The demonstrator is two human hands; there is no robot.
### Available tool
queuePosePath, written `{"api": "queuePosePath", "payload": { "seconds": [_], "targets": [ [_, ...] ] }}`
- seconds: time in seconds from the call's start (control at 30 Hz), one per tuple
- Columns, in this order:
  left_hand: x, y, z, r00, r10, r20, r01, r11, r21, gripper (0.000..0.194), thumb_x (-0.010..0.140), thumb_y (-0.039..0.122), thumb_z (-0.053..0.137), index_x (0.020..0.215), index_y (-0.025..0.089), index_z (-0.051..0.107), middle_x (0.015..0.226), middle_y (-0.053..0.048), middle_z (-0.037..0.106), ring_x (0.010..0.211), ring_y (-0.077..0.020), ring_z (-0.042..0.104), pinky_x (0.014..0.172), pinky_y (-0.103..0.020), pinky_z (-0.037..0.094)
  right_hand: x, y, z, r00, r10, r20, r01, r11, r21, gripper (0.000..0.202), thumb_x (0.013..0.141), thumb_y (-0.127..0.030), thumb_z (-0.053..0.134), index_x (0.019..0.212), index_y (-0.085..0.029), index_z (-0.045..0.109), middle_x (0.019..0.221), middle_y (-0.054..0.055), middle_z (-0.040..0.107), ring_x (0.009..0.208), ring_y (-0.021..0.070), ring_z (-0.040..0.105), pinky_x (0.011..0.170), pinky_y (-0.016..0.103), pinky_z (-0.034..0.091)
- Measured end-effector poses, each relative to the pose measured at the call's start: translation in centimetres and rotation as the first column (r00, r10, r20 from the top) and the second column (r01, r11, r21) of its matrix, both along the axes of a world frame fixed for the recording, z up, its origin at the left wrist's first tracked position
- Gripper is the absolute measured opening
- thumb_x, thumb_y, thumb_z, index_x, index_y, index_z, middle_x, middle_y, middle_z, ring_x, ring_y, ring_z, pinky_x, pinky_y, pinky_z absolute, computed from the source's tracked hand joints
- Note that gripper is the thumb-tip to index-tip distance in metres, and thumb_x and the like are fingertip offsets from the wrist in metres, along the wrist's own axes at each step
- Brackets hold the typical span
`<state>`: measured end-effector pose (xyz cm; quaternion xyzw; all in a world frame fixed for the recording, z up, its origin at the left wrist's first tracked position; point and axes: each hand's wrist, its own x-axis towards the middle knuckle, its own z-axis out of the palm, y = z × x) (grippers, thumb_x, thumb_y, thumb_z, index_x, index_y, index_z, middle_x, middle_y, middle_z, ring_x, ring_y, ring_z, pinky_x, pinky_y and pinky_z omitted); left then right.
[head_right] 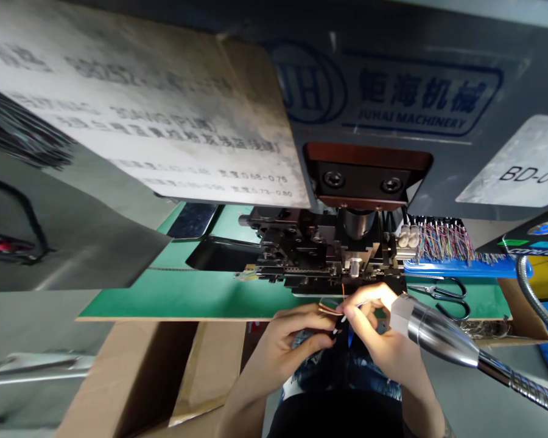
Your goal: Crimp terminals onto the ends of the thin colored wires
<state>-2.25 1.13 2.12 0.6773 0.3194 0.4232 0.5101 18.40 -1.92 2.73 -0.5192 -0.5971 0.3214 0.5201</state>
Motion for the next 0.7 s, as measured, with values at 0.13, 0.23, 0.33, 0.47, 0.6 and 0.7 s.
{"api": "queuePosePath", "payload": {
  "seconds": [0.13, 0.23, 0.33, 0.47, 0.6, 0.7],
  "targets": [
    [1.2, -0.2, -0.7, 0.989, 0.145, -0.001, -0.145, 0.987, 0.068, 0.016, 0.093, 0.012, 0.078, 0.099, 0.022, 0.088, 0.095, -0.006, 0.088, 0.089, -0.0220, 0.084, 0.086, -0.027, 0.066, -0.9, 0.0, -0.7, 0.980, -0.184, -0.072, 0.176, 0.978, -0.109, 0.016, 0.099, -0.039, 0.079, 0.099, -0.023, 0.085, 0.073, 0.003, 0.080, 0.056, 0.0184, 0.063, 0.049, 0.029, 0.046],
    [1.9, -0.3, -1.0, 0.981, 0.193, 0.025, -0.195, 0.975, 0.109, 0.020, 0.094, 0.008, 0.076, 0.103, 0.022, 0.088, 0.099, -0.007, 0.089, 0.092, -0.0224, 0.085, 0.088, -0.027, 0.067, -1.7, 0.2, -0.3, 0.962, -0.205, -0.180, 0.177, 0.971, -0.161, 0.017, 0.099, -0.039, 0.079, 0.103, -0.025, 0.087, 0.085, 0.006, 0.086, 0.055, 0.0179, 0.065, 0.053, 0.031, 0.053],
    [2.1, -0.3, -1.0, 0.977, 0.210, 0.041, -0.214, 0.966, 0.142, 0.021, 0.093, 0.006, 0.078, 0.103, 0.022, 0.088, 0.098, -0.006, 0.089, 0.091, -0.0214, 0.085, 0.088, -0.026, 0.067, -1.9, 0.4, 0.2, 0.953, -0.181, -0.242, 0.142, 0.975, -0.169, 0.016, 0.098, -0.039, 0.080, 0.104, -0.025, 0.087, 0.091, 0.006, 0.088, 0.061, 0.0205, 0.072, 0.060, 0.035, 0.060],
    [2.0, -0.2, -0.9, 0.975, 0.216, 0.056, -0.223, 0.958, 0.181, 0.023, 0.092, 0.004, 0.078, 0.105, 0.022, 0.088, 0.099, -0.005, 0.089, 0.091, -0.0197, 0.085, 0.088, -0.023, 0.067, -1.8, 0.6, 0.2, 0.954, -0.179, -0.242, 0.137, 0.974, -0.183, 0.012, 0.099, -0.036, 0.080, 0.103, -0.026, 0.087, 0.092, 0.005, 0.088, 0.067, 0.0205, 0.075, 0.064, 0.033, 0.062],
    [2.1, -0.2, -1.1, 0.973, 0.223, 0.065, -0.231, 0.951, 0.206, 0.025, 0.092, 0.003, 0.078, 0.105, 0.022, 0.087, 0.099, -0.004, 0.089, 0.091, -0.0187, 0.085, 0.087, -0.021, 0.067, -1.7, 0.7, 0.0, 0.960, -0.177, -0.219, 0.137, 0.973, -0.184, 0.014, 0.099, -0.036, 0.079, 0.105, -0.025, 0.086, 0.093, 0.006, 0.088, 0.065, 0.0195, 0.074, 0.062, 0.031, 0.060],
    [2.1, -0.2, -1.2, 0.972, 0.229, 0.055, -0.236, 0.949, 0.208, 0.024, 0.092, 0.003, 0.077, 0.105, 0.022, 0.087, 0.098, -0.005, 0.088, 0.090, -0.0195, 0.085, 0.086, -0.023, 0.067, -1.7, 0.7, -0.1, 0.961, -0.176, -0.213, 0.135, 0.972, -0.190, 0.015, 0.100, -0.036, 0.078, 0.105, -0.025, 0.086, 0.091, 0.006, 0.087, 0.064, 0.0195, 0.073, 0.058, 0.030, 0.057]
  ]
}}
